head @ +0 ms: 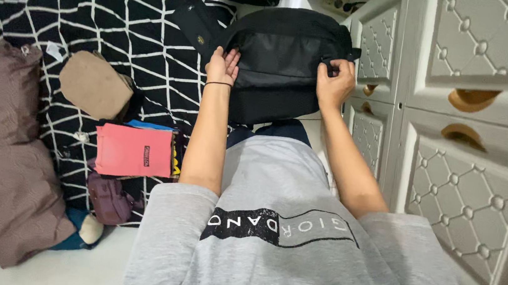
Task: The person folds various clothing items, including shirts, pants, and a jacket, and places them into a black suitcase. They also pack a black backpack with folded clothes and other items. The person is seen handling the items one by one, folding them neatly, and arranging them in the luggage.
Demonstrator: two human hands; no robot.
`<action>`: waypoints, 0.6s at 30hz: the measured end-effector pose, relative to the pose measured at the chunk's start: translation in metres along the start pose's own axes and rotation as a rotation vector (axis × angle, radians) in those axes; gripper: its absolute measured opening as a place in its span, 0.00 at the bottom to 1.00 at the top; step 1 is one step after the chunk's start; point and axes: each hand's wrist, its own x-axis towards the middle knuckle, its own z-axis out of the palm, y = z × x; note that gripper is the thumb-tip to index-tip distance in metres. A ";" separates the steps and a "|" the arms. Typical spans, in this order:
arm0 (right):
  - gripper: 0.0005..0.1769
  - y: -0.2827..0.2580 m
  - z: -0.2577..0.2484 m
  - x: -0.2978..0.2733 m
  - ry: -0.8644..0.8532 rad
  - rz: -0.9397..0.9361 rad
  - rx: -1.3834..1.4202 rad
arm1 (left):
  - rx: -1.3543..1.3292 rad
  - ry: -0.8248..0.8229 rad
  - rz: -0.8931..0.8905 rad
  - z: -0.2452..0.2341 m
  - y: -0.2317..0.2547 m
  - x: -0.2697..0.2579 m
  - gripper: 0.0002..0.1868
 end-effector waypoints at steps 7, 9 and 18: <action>0.11 -0.019 0.003 0.040 -0.075 0.043 0.043 | -0.016 -0.090 0.051 -0.002 0.010 -0.015 0.33; 0.11 -0.029 0.011 0.062 -0.069 0.008 0.062 | 0.007 -0.093 0.072 0.003 0.025 -0.027 0.36; 0.17 -0.037 0.115 0.181 -0.087 -0.183 0.066 | 0.809 0.038 1.282 0.007 0.063 -0.094 0.20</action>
